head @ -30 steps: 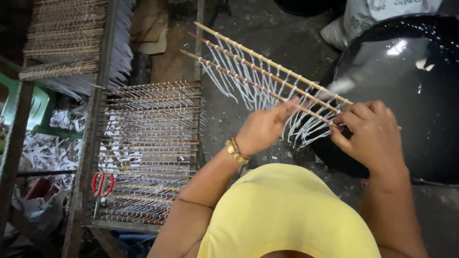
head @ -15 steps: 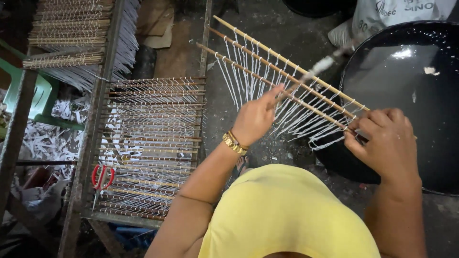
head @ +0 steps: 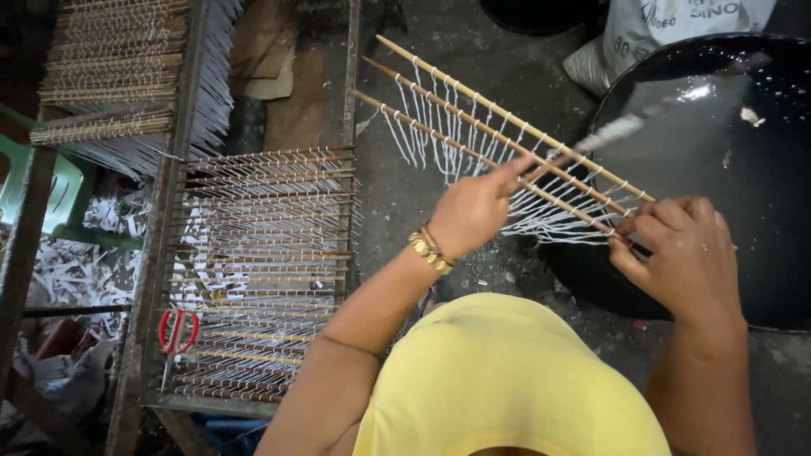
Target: Dipping frames of candle wicks into a vat of liquid and using a stick to guide them.
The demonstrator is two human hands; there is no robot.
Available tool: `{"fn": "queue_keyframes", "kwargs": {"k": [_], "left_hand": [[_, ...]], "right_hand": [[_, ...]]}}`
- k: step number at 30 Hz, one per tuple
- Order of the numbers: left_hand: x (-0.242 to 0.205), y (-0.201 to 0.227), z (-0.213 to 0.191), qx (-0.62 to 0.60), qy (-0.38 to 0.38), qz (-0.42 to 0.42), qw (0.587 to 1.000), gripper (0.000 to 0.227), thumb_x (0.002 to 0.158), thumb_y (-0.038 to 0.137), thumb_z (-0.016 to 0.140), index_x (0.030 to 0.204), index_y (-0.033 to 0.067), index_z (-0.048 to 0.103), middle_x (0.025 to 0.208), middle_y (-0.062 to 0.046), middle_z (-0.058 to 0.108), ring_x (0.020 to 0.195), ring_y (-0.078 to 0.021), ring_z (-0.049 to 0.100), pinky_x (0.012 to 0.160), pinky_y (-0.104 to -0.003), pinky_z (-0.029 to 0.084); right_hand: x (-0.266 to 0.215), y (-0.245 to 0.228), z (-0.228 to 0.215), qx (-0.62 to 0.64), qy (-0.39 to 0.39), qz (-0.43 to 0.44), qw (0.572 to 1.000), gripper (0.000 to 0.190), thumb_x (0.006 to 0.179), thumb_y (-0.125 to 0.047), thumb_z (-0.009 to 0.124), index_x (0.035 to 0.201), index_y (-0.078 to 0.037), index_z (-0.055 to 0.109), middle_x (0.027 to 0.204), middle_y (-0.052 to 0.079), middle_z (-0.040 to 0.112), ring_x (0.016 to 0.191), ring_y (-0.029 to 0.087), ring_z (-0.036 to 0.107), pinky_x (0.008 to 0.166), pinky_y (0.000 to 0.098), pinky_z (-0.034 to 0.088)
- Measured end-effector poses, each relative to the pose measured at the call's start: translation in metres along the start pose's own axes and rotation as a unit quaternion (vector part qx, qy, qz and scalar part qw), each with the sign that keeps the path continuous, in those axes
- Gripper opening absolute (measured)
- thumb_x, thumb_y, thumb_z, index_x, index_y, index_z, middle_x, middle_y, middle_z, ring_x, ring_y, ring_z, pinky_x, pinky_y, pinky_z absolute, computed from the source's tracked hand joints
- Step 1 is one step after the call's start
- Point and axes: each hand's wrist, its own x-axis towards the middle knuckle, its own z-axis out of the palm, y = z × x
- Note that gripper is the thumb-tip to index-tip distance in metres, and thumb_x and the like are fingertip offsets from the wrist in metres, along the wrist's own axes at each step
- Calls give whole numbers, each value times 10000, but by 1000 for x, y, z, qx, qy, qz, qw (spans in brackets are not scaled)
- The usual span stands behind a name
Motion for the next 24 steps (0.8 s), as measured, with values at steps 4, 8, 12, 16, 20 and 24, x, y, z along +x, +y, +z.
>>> {"fn": "queue_keyframes", "kwargs": {"k": [4,8,12,16,20,24], "left_hand": [[8,9,17,44,-45,0,998,627,948,105,444,1559,244,406,812,-19,771,429,-149,494,370,-310,348],[8,-3,26,25,-34,59,997,632,984,108,483,1583,246,337,841,-29,709,416,-143,462,361,-304,341],[13,-1,2,38,-4,-24,999,525,1039,150,496,1553,173,392,619,56,582,441,-64,471,348,-199,378],[14,1,-3,19,-17,-26,999,498,1016,103,436,1510,157,474,606,39,553,439,-93,470,355,-229,397],[14,-11,-5,23,-8,-28,999,579,990,92,433,1549,239,405,818,-21,687,426,-85,446,350,-226,356],[7,-26,-49,-23,90,-63,994,530,956,61,474,1408,327,549,1354,-112,720,413,8,386,337,-120,371]], "right_hand": [[-5,1,-1,4,-2,6,1000,140,887,-354,780,960,-244,733,1054,-106,680,1069,283,607,847,432,526],[-12,6,1,1,4,-5,1000,117,903,-350,779,962,-256,739,1062,-96,695,1094,288,614,835,401,495],[-18,8,2,4,17,1,1000,102,938,-341,795,934,-261,732,1024,-103,677,1070,278,605,832,402,490],[-22,11,3,-3,13,-6,1000,111,911,-349,789,934,-257,731,1032,-91,692,1088,284,635,852,398,502],[-29,16,6,-26,2,3,1000,136,904,-395,782,953,-278,733,1074,-110,697,1093,272,633,866,395,519],[-39,41,12,-112,-33,6,993,439,839,-587,714,1115,-251,778,1138,-106,764,1114,248,679,808,366,528]]}}
